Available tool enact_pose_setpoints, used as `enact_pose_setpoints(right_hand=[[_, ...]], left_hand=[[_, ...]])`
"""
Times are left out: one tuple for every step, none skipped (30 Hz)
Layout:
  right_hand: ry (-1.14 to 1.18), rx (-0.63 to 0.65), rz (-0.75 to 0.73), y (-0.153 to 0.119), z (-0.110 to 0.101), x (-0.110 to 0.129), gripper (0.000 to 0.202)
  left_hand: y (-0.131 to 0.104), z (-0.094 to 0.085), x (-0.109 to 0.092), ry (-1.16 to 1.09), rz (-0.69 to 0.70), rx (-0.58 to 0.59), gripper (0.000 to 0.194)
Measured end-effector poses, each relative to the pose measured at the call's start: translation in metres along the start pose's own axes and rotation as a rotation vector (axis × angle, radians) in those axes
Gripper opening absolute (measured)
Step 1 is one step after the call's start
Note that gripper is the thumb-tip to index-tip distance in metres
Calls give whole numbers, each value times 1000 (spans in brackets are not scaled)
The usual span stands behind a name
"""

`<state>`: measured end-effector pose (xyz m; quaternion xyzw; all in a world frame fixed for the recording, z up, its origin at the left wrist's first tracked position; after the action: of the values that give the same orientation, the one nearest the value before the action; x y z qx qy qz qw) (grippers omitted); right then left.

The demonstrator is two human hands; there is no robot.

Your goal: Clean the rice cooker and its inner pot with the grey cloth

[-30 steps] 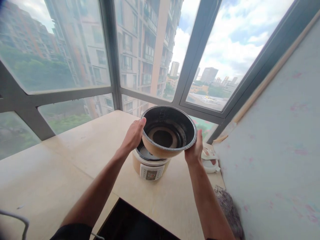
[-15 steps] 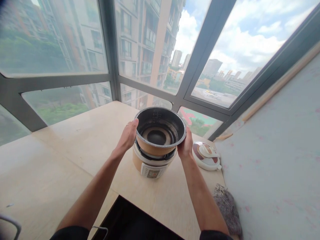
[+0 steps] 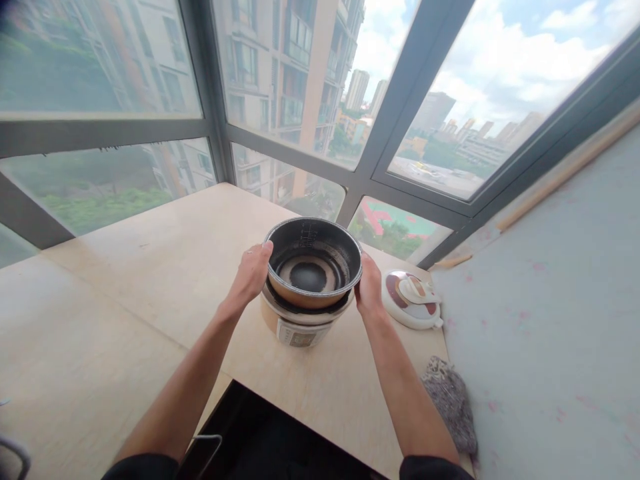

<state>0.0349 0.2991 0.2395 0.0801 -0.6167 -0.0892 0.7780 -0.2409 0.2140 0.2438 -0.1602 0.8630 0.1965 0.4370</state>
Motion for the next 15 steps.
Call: enact_pose_setpoints(right_hand=[[-53, -8, -13, 1, -5, -2, 20], [-106, -13, -22, 2, -10, -4, 20], [-153, -9, -24, 3, -14, -7, 21], [-195, 1, -22, 4, -16, -9, 23], [-235, 14, -20, 5, -18, -11, 24], [-279, 23, -25, 5, -19, -12, 26], [-326, 29, -37, 5, -19, -11, 26], [-371, 32, -51, 4, -19, -10, 27], [-413, 35, -64, 4, -18, -9, 27], [-448, 39, -71, 3, -18, -8, 27], [-477, 47, -74, 2, -17, -9, 27], [-502, 57, -75, 1, -16, -9, 26], [-531, 62, -78, 0, -16, -10, 26], [-567, 64, -82, -1, -16, -11, 26], [-608, 64, -89, -3, -17, -11, 27]], left_hand=[[-1, 3, 4, 20, -23, 5, 55], [-2, 7, 10, 38, -55, 12, 55], [-4, 11, 17, 47, -94, 21, 56], [-5, 14, 24, 41, -134, 26, 58], [-7, 18, 31, 25, -168, 32, 60], [-9, 22, 36, 5, -188, 38, 63], [-10, 25, 40, -12, -198, 44, 64], [-11, 27, 42, -22, -203, 44, 65], [-12, 29, 44, -20, -205, 40, 65], [-13, 29, 45, -10, -207, 34, 65], [-14, 29, 46, 6, -210, 28, 64], [-15, 29, 46, 24, -209, 25, 64], [-15, 30, 46, 42, -209, 22, 64], [-16, 30, 46, 61, -208, 21, 63], [-16, 30, 47, 81, -208, 20, 63]])
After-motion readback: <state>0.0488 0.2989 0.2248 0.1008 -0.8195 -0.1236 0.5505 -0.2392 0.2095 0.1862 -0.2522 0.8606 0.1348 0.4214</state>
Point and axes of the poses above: each hand's wrist, its own y-axis towards the middle knuckle, its own z-axis out of the palm, x = y × z, the point moved 10 cm from there along y, towards the middle knuckle, and after that the axes turned 3 degrees about -z, right-handed, at the moved point
